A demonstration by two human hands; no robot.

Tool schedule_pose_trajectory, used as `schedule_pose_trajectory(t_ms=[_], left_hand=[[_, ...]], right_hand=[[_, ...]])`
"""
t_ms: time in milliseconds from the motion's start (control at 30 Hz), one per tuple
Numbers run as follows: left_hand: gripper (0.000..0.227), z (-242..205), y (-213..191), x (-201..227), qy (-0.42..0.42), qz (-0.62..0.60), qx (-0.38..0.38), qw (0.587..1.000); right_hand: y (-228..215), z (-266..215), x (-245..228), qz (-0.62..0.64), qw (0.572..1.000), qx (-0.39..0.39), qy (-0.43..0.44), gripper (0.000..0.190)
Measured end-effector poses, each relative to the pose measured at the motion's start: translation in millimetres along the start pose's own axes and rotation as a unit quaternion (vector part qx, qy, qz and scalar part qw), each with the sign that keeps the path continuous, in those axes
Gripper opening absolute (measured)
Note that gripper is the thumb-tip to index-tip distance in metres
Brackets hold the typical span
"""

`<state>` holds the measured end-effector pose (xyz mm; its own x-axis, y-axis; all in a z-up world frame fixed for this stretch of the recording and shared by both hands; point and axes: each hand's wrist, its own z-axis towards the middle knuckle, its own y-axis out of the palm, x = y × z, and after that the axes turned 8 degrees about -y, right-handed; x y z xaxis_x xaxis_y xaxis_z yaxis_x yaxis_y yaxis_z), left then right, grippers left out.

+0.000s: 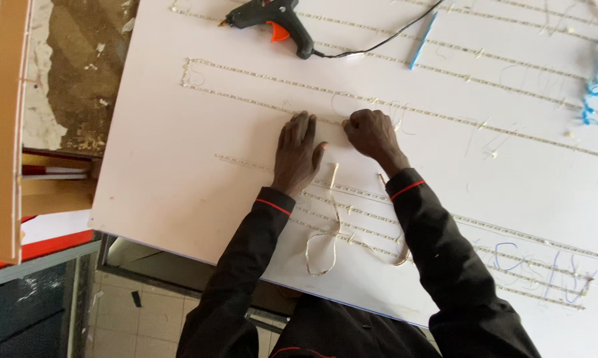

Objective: The person arranges and aligns LED light strips on a white board, following pre-drawn outlines. They use a hot glue gun to secure the strips in place and handle a roll of blue ribbon, cutting a piece with a utility knife.

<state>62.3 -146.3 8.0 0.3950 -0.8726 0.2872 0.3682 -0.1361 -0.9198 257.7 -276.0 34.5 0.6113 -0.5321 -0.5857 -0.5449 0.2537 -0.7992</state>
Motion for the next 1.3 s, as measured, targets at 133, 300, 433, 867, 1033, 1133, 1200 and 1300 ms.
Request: schedule_pose_trajectory(t_ms=[133, 300, 433, 867, 1033, 1133, 1200, 1300], left_hand=[[0.071, -2.4, 9.0, -2.3, -0.008, -0.005, 0.005, 1.0], [0.068, -1.9, 5.5, -1.9, -0.017, -0.01, 0.001, 1.0], [0.067, -0.6, 4.4, -2.1, -0.01, -0.013, 0.001, 1.0], [0.069, -6.2, 5.0, -1.5, -0.019, -0.014, -0.008, 1.0], [0.07, -3.5, 11.1, -0.9, -0.006, -0.025, -0.019, 0.999], [0.067, -6.5, 12.2, -1.6, -0.006, -0.018, -0.014, 1.0], [0.067, -6.7, 15.3, -3.1, -0.01, 0.012, -0.012, 1.0], [0.066, -9.0, 21.4, -3.9, -0.013, 0.02, -0.009, 1.0]], right_hand=[[5.1, -0.3, 5.5, 0.011, 1.0, 0.004, 0.008, 0.041], [17.3, 6.7, 9.0, -0.036, 0.999, 0.002, 0.018, 0.037], [15.7, 8.1, 5.8, -0.035, 0.999, -0.005, 0.033, 0.035], [-1.1, -22.9, -6.2, -0.074, 0.993, 0.008, 0.088, 0.051], [-12.5, -51.4, -8.9, -0.02, 0.992, 0.061, 0.106, 0.031], [0.2, -60.5, -0.4, -0.014, 0.994, 0.084, 0.067, 0.029], [10.5, -58.1, 10.1, 0.018, 0.994, 0.101, 0.042, 0.026], [13.7, -53.2, 9.9, 0.016, 0.991, 0.118, 0.056, 0.02]])
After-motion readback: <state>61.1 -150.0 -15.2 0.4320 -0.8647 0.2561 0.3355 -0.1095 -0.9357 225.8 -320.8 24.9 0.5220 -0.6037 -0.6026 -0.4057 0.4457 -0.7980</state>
